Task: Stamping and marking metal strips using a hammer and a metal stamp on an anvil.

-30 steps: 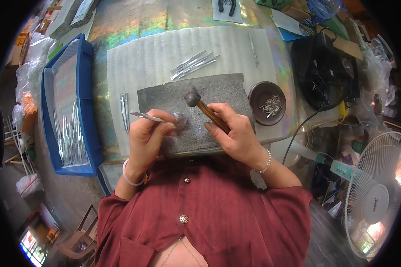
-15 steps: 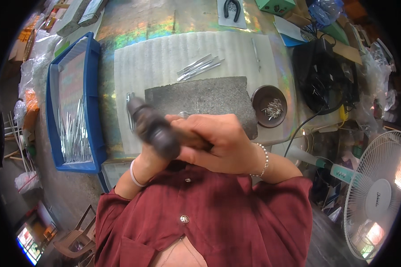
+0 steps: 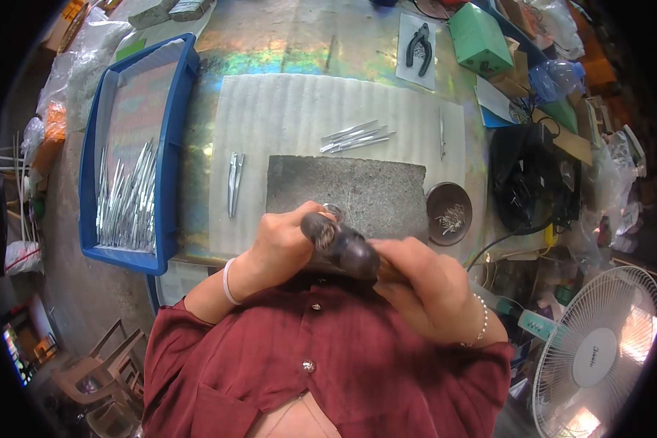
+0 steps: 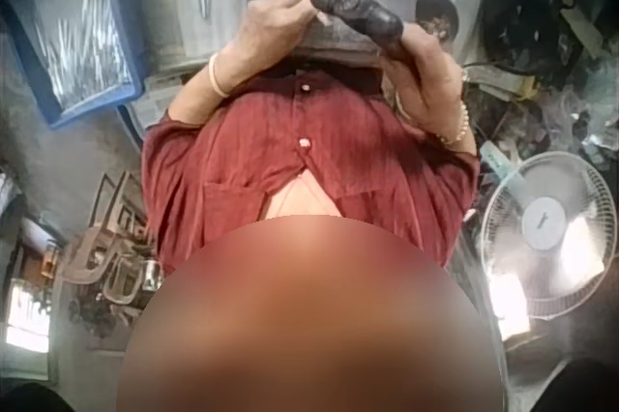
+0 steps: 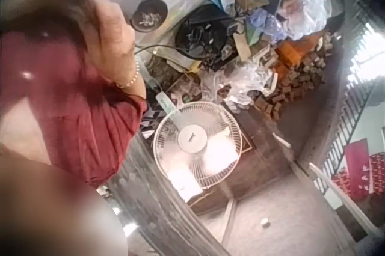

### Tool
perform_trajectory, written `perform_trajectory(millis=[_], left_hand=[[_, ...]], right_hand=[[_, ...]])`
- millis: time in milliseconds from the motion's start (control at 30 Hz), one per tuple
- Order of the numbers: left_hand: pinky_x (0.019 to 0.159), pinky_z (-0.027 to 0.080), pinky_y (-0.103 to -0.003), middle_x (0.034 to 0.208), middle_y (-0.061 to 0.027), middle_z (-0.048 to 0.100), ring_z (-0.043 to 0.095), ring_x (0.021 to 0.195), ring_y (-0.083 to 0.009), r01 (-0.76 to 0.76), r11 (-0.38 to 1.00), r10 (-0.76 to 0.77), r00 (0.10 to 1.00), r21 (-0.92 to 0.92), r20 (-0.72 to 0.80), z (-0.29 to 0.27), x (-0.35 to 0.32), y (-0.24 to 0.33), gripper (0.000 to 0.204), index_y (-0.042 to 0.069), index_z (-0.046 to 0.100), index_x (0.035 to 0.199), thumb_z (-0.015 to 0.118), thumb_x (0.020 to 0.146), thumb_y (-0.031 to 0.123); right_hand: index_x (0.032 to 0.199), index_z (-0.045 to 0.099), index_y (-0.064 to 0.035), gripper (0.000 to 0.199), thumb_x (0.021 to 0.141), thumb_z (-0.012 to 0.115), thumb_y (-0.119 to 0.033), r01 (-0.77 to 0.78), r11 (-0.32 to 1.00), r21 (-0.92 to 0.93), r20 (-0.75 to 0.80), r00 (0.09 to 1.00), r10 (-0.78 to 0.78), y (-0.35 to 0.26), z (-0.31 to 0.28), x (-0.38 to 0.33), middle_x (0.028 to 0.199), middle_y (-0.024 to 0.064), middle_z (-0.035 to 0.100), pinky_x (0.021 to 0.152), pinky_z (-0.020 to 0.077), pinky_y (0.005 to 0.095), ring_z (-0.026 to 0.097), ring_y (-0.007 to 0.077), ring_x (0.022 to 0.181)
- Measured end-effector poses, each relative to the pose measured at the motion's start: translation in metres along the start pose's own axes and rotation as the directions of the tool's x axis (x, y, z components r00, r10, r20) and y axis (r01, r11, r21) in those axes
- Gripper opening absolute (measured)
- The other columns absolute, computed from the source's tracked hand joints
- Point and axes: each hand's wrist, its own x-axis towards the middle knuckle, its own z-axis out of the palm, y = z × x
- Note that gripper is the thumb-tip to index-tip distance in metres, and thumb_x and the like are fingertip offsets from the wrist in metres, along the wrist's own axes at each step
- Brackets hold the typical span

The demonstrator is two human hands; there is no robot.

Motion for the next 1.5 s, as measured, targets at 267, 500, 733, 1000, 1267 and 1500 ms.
perform_trajectory(millis=[267,500,733,1000,1267,1500], left_hand=[[0.048,0.048,-0.03,0.076,-0.0046,0.059,0.061,0.059,-0.0214,0.035,0.999,-0.034,0.999,-0.021,0.026,-0.002,0.003,0.001,0.017,0.007,0.056,0.084,0.061,0.069,-0.001],[0.048,0.048,-0.03,0.076,-0.0047,0.059,0.061,0.06,-0.0217,0.034,0.999,-0.033,0.999,-0.023,0.037,-0.001,0.004,0.002,0.018,0.007,0.056,0.084,0.06,0.069,-0.003],[0.047,0.046,-0.032,0.075,-0.0055,0.052,0.059,0.058,-0.0224,0.011,1.0,-0.011,1.0,-0.02,0.007,0.0,0.003,0.002,0.016,0.007,0.052,0.083,0.058,0.07,0.001],[0.048,0.046,-0.034,0.074,-0.0063,0.053,0.059,0.059,-0.0239,0.026,1.0,-0.026,0.999,-0.01,0.023,-0.003,0.008,0.0,0.017,0.007,0.053,0.083,0.059,0.07,-0.002],[0.057,0.054,-0.024,0.09,-0.0135,0.065,0.065,0.065,-0.0157,0.407,0.175,-0.465,0.837,-0.896,0.289,-0.043,0.013,0.012,0.013,-0.002,0.058,0.092,0.056,0.093,0.011],[0.053,0.053,-0.022,0.089,-0.0142,0.065,0.065,0.063,-0.0156,0.325,-0.122,-0.469,0.814,-0.938,0.343,-0.041,0.012,0.011,0.017,0.0,0.057,0.095,0.054,0.093,0.017]], right_hand=[[0.118,0.051,0.0005,0.054,0.068,0.073,0.001,0.091,0.954,-0.287,0.017,0.996,-0.09,-0.013,-0.006,-0.011,0.085,0.013,0.064,0.057,0.0516,0.0315,0.064,0.0258,0.066],[0.119,0.051,0.0046,0.06,0.063,0.073,0.003,0.128,0.908,-0.398,0.038,0.992,-0.124,-0.011,-0.004,-0.015,0.083,0.0131,0.063,0.051,0.0501,0.0296,0.063,0.023,0.063],[0.117,0.053,0.0057,0.056,0.064,0.07,0.001,0.129,0.903,-0.41,0.078,0.991,-0.106,-0.007,-0.002,-0.025,0.082,0.0132,0.063,0.046,0.0466,0.029,0.062,0.0206,0.061],[0.111,0.056,0.006,0.041,0.072,0.064,-0.001,0.108,0.843,-0.527,0.131,0.99,-0.045,-0.02,-0.011,-0.014,0.071,0.0067,0.056,0.047,0.0459,0.028,0.056,0.0182,0.055],[0.117,0.054,0.0015,0.044,0.075,0.065,-0.001,-0.067,0.89,-0.452,-0.154,0.988,-0.004,0.027,0.007,-0.017,0.077,0.0126,0.056,0.051,0.0458,0.0333,0.058,0.0268,0.061],[0.121,0.051,-0.0039,0.047,0.076,0.064,-0.004,-0.199,0.796,-0.571,-0.242,0.968,0.068,0.084,0.033,-0.018,0.084,0.0111,0.054,0.058,0.0482,0.0362,0.058,0.028,0.069]])
